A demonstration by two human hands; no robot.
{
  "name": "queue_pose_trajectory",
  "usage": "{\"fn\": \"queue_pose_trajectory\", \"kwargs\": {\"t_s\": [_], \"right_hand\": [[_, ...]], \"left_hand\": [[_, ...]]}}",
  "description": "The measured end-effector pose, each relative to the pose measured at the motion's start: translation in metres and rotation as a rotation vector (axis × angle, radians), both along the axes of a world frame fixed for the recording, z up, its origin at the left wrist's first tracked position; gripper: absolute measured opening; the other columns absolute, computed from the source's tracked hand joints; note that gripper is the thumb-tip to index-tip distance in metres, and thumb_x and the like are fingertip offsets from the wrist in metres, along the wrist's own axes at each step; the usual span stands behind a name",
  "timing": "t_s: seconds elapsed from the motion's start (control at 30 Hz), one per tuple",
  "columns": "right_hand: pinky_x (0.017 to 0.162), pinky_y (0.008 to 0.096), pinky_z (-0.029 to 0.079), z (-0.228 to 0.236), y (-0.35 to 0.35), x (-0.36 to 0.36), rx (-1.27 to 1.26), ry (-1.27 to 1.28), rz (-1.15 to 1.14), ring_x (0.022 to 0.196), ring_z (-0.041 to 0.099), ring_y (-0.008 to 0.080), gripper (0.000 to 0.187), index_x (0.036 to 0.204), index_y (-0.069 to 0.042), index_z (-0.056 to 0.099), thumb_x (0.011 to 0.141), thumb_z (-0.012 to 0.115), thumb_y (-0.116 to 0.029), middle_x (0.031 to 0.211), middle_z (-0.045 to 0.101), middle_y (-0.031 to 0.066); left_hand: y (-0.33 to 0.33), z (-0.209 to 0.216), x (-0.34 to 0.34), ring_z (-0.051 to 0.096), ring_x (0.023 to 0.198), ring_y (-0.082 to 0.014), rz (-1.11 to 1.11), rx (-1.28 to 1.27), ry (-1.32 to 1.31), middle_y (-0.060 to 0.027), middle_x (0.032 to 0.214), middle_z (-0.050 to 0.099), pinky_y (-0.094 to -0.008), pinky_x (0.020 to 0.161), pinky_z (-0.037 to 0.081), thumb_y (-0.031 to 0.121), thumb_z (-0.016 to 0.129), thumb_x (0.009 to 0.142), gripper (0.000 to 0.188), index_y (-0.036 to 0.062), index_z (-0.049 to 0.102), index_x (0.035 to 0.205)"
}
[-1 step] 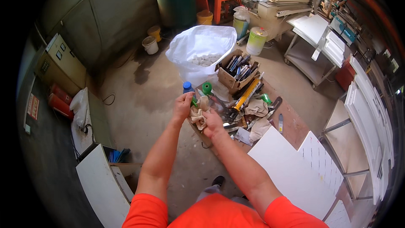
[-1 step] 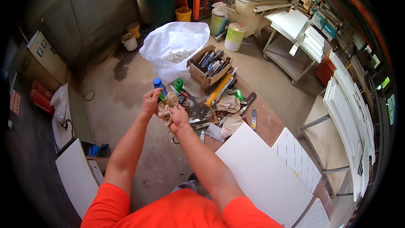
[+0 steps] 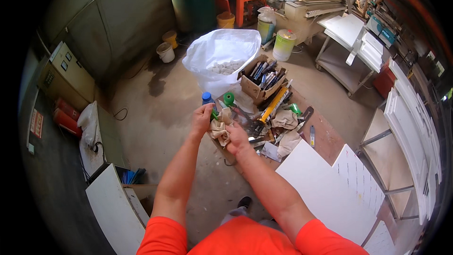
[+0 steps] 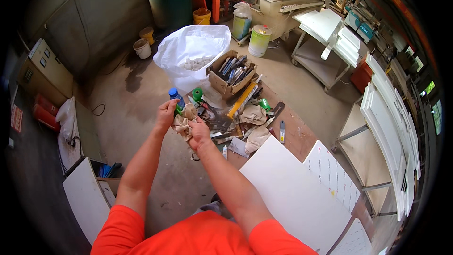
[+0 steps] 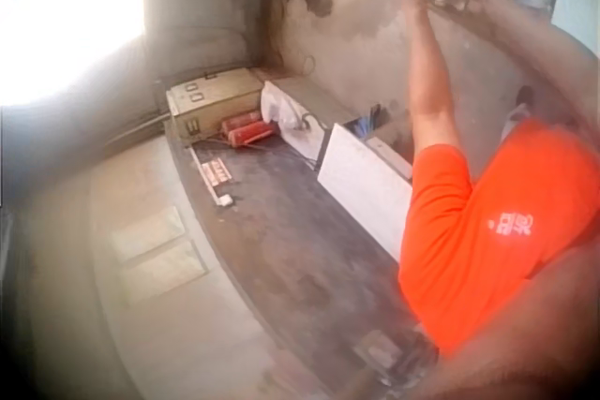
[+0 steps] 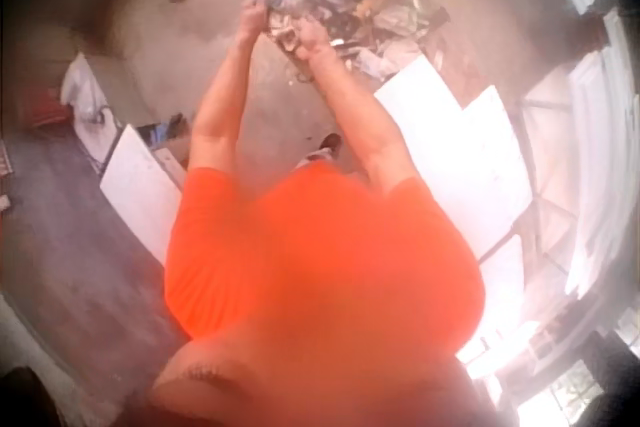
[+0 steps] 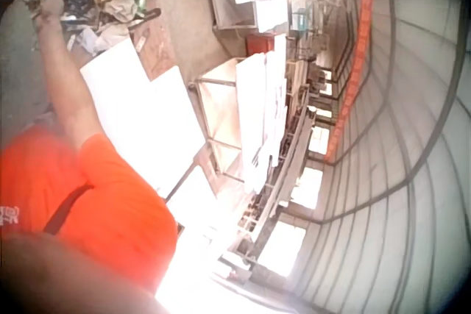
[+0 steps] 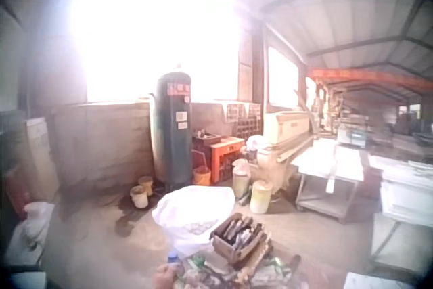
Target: The person cleans white wooden panels by blowing dust off with an air gun and then wiping them with a cloth.
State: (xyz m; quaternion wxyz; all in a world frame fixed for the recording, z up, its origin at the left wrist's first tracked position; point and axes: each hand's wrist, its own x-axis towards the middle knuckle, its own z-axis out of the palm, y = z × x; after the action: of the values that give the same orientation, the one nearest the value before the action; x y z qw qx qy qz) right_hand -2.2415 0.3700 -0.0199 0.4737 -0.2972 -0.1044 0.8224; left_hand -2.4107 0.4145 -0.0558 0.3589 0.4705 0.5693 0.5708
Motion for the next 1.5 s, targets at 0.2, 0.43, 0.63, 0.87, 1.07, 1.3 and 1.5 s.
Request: {"fn": "queue_pose_trajectory", "kwargs": {"t_s": [0.2,0.43,0.63,0.87,1.07,1.3,1.5], "right_hand": [[0.083,0.0457,0.065,-0.010,-0.028,0.061,-0.065,0.045,-0.025,0.104,0.074,0.0298,0.038,0.137,-0.008,0.063,0.102,0.055,0.004,0.120,0.072,0.0110],[0.092,0.0457,0.062,-0.065,-0.097,0.244,-0.091,-0.597,-0.308,0.113,0.072,0.0344,0.043,0.136,-0.004,0.064,0.097,0.052,0.007,0.133,0.069,0.0176],[0.123,0.0567,0.033,-0.113,-0.194,0.272,1.015,-1.995,0.205,0.147,0.043,0.0445,0.061,0.146,0.001,0.056,0.095,0.069,-0.030,0.156,0.047,0.0282],[0.129,0.0539,0.020,-0.137,-0.079,0.300,0.893,-2.131,0.159,0.156,0.028,0.0429,0.082,0.155,0.002,0.045,0.095,0.070,-0.049,0.167,0.033,0.0265],[0.130,0.0524,0.018,-0.132,-0.084,0.296,0.954,-2.052,0.235,0.158,0.027,0.0416,0.082,0.156,0.003,0.042,0.099,0.065,-0.050,0.167,0.033,0.0265],[0.131,0.0525,0.015,-0.141,-0.010,0.327,0.740,-2.185,0.130,0.159,0.024,0.0410,0.090,0.157,0.003,0.042,0.096,0.066,-0.058,0.168,0.032,0.0259],[0.131,0.0519,0.015,-0.129,-0.084,0.294,0.936,-2.065,0.262,0.158,0.025,0.0406,0.098,0.158,0.005,0.040,0.096,0.057,-0.070,0.168,0.033,0.0264]], "left_hand": [[-0.004,0.014,-0.011,0.062,0.101,-0.0082,-0.029,-0.061,-0.104,0.0000,0.114,0.072,-0.0264,0.089,0.048,0.034,0.059,0.111,0.041,0.0036,0.072,0.134],[-0.099,-0.009,0.035,0.064,0.109,-0.0163,0.513,0.203,-0.046,-0.0059,0.115,0.071,-0.0301,0.098,0.048,0.029,0.057,0.111,0.033,-0.0002,0.069,0.122],[-0.240,-0.100,0.170,0.066,0.084,-0.0097,-0.044,-0.496,-0.273,-0.0016,0.095,0.072,-0.0249,0.073,0.051,0.024,0.064,0.107,0.023,0.0035,0.072,0.113],[-0.257,-0.135,0.234,0.069,0.091,-0.0128,-0.338,-0.681,-0.308,-0.0060,0.104,0.075,-0.0278,0.081,0.057,0.012,0.064,0.103,0.027,-0.0067,0.069,0.123],[-0.255,-0.130,0.225,0.070,0.093,-0.0126,-0.356,-0.730,-0.419,-0.0060,0.106,0.074,-0.0293,0.085,0.058,0.008,0.063,0.103,0.024,-0.0057,0.069,0.123],[-0.252,-0.124,0.236,0.070,0.094,-0.0129,-0.341,-0.719,-0.436,-0.0068,0.106,0.074,-0.0297,0.085,0.058,0.007,0.063,0.103,0.023,-0.0061,0.070,0.121],[-0.250,-0.119,0.232,0.069,0.091,-0.0132,-0.326,-0.719,-0.378,-0.0069,0.105,0.075,-0.0298,0.082,0.058,0.008,0.065,0.103,0.024,-0.0055,0.071,0.121]]}}
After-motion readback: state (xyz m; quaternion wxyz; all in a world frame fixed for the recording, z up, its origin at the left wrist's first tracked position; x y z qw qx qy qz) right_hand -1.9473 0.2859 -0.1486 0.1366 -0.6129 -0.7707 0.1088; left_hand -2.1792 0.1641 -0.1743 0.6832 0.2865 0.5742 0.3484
